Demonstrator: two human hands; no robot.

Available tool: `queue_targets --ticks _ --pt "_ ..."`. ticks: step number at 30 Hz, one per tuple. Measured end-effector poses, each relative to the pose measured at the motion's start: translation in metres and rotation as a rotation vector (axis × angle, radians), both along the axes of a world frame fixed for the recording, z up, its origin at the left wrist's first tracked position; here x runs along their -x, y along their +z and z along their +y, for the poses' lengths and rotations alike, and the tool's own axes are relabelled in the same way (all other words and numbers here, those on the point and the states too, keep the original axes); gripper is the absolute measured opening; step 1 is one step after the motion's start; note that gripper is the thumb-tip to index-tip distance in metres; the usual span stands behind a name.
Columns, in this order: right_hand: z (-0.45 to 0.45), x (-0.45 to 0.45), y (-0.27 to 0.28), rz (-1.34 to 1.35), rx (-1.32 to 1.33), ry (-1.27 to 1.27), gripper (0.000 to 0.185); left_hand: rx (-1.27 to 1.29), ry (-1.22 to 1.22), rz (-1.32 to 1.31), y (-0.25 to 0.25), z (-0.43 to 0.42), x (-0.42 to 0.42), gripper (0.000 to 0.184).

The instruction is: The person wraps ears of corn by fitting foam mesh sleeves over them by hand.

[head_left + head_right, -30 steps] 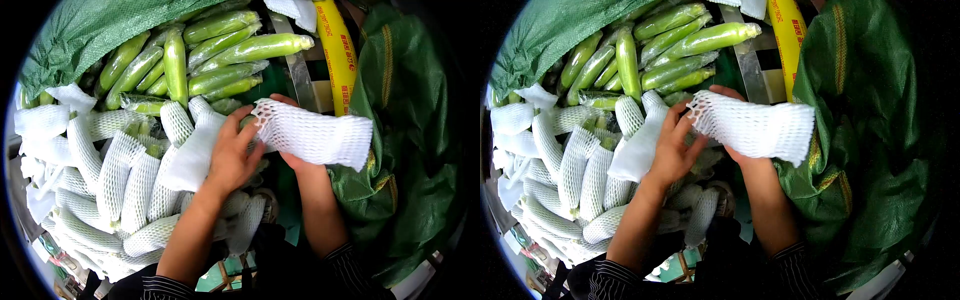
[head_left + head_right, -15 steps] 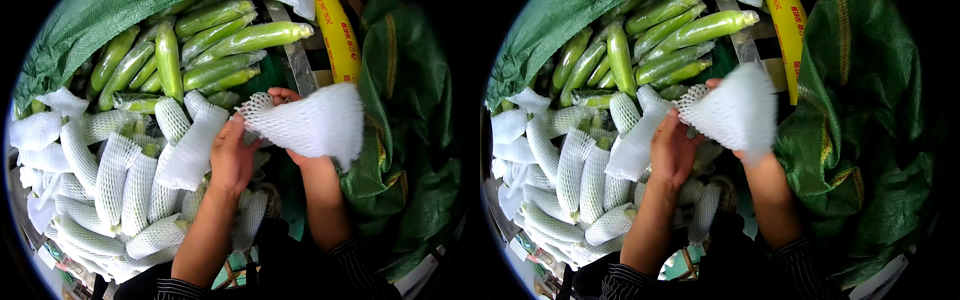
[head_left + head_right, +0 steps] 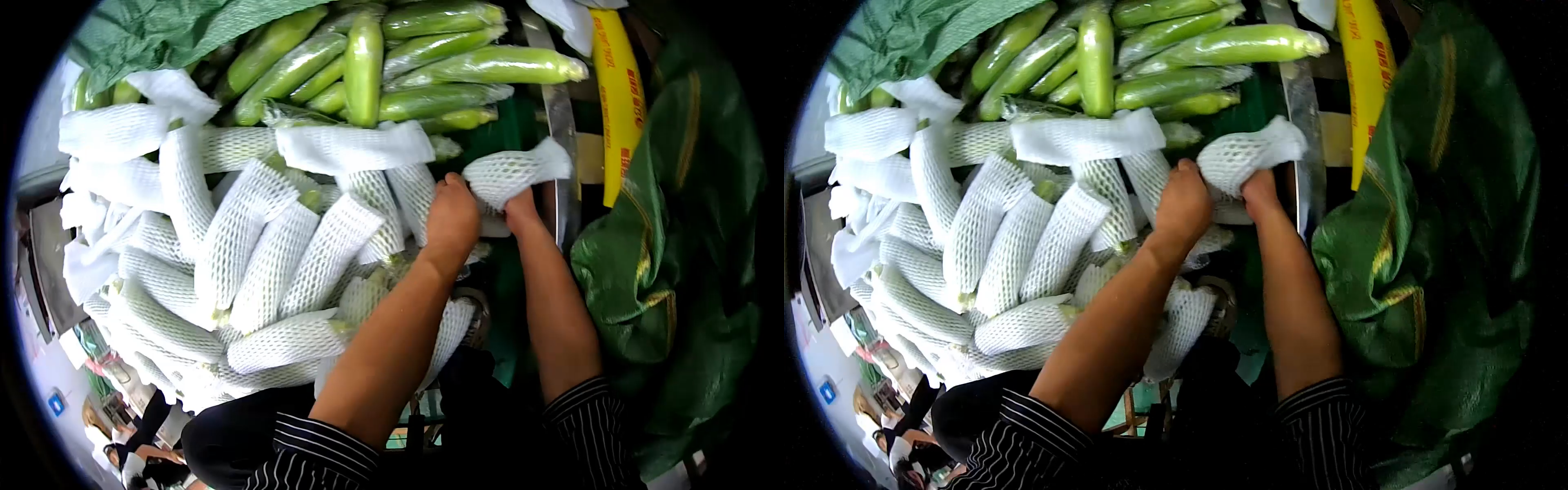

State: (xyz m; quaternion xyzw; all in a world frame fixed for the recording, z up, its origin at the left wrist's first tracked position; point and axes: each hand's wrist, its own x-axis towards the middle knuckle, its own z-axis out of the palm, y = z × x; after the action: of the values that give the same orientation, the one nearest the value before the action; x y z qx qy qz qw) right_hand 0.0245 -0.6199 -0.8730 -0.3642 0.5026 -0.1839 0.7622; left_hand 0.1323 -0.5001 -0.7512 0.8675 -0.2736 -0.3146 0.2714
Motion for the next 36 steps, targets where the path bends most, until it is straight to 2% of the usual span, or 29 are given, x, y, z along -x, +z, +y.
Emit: queue_targets --ticks 1,2,4,5,7,8,10,13,14,15,16,17,18,19,21,22,23,24,25,26,27,28,29,31,32,33,35,36 --pt "0.001 -0.005 0.032 -0.051 -0.096 -0.081 0.043 0.032 0.055 0.095 0.001 -0.002 -0.003 0.026" --pt "0.004 -0.007 0.042 -0.129 -0.079 -0.100 0.043 0.073 0.102 0.203 0.001 -0.008 0.000 0.031" --pt "0.005 -0.010 0.062 -0.190 -0.007 -0.089 0.045 0.267 0.363 0.757 0.016 -0.001 -0.015 0.052" --pt "0.004 -0.012 0.063 -0.100 -0.080 -0.223 0.041 0.325 0.527 0.997 0.023 0.002 -0.023 0.064" --pt "0.000 -0.013 0.066 -0.217 0.165 -0.033 0.038 0.318 0.761 1.018 0.062 -0.009 -0.026 0.056" --pt "0.004 -0.018 0.081 -0.272 0.190 -0.098 0.036 0.345 0.657 0.841 0.051 -0.013 -0.024 0.051" --pt "0.010 -0.021 0.101 -0.195 0.165 -0.126 0.034 0.397 0.453 0.480 0.012 -0.025 -0.021 0.042" --pt "0.010 -0.014 0.096 -0.186 0.248 -0.080 0.033 0.379 0.097 0.161 -0.014 -0.029 -0.032 0.035" --pt "0.011 -0.008 0.086 -0.199 0.293 -0.047 0.032 0.284 -0.092 -0.166 -0.004 -0.026 -0.032 0.027" --pt "0.013 -0.004 0.075 -0.189 0.448 0.019 0.032 0.141 -0.231 -0.233 -0.007 -0.027 -0.030 0.026" --pt "0.008 0.005 0.026 0.036 0.514 0.150 0.035 -0.005 -0.366 -0.302 -0.013 -0.028 -0.029 0.025" --pt "0.014 0.026 -0.040 0.363 0.896 0.345 0.043 -0.153 -0.500 -0.368 -0.015 -0.028 -0.029 0.024" --pt "0.020 0.048 -0.108 0.753 1.267 0.462 0.054 -0.278 -0.534 -0.341 -0.007 -0.034 -0.029 0.023" --pt "0.014 0.035 -0.099 0.761 0.831 0.385 0.060 -0.240 -0.525 -0.321 -0.013 -0.039 -0.026 0.023" --pt "0.005 0.032 -0.055 0.767 0.886 0.453 0.058 -0.183 -0.479 -0.319 -0.040 -0.046 -0.029 0.025" --pt "0.005 0.038 -0.046 0.727 0.879 0.457 0.057 0.026 -0.490 -0.555 -0.063 -0.038 -0.025 0.026" --pt "0.005 0.041 -0.035 0.684 0.866 0.460 0.057 0.064 -0.397 -0.416 -0.037 -0.038 -0.023 0.028" --pt "0.005 0.045 -0.023 0.642 0.852 0.456 0.056 0.254 -0.245 -0.518 -0.027 -0.032 -0.014 0.029" --pt "0.008 0.045 -0.008 0.593 0.829 0.450 0.055 0.088 -0.418 -0.476 0.007 -0.024 -0.019 0.046" --pt "0.010 0.044 0.009 0.552 0.815 0.447 0.054 0.193 -0.425 -0.286 0.028 -0.021 -0.019 0.053" --pt "0.013 0.040 0.033 0.504 0.809 0.445 0.054 0.219 -0.372 -0.252 0.076 -0.011 -0.015 0.064" --pt "0.016 0.032 0.060 0.457 0.804 0.446 0.053 0.257 -0.416 -0.329 0.106 0.003 -0.018 0.070" --pt "0.023 0.023 0.093 0.401 0.806 0.447 0.052 0.315 -0.467 -0.405 0.138 0.012 -0.024 0.078" --pt "0.044 0.005 0.178 0.265 0.805 0.458 0.051 0.223 -0.533 -0.101 0.243 0.056 -0.050 0.095" --pt "0.058 -0.004 0.225 0.189 0.789 0.469 0.050 0.232 -0.495 -0.031 0.281 0.078 -0.061 0.109" --pt "0.077 -0.008 0.276 0.100 0.755 0.487 0.049 0.317 -0.479 -0.007 0.312 0.104 -0.069 0.108" --pt "0.125 -0.013 0.374 -0.106 0.648 0.538 0.048 0.545 -0.270 -0.032 0.339 0.154 -0.063 0.101" --pt "0.149 -0.015 0.415 -0.225 0.566 0.566 0.045 0.706 -0.154 0.078 0.356 0.186 -0.054 0.100"
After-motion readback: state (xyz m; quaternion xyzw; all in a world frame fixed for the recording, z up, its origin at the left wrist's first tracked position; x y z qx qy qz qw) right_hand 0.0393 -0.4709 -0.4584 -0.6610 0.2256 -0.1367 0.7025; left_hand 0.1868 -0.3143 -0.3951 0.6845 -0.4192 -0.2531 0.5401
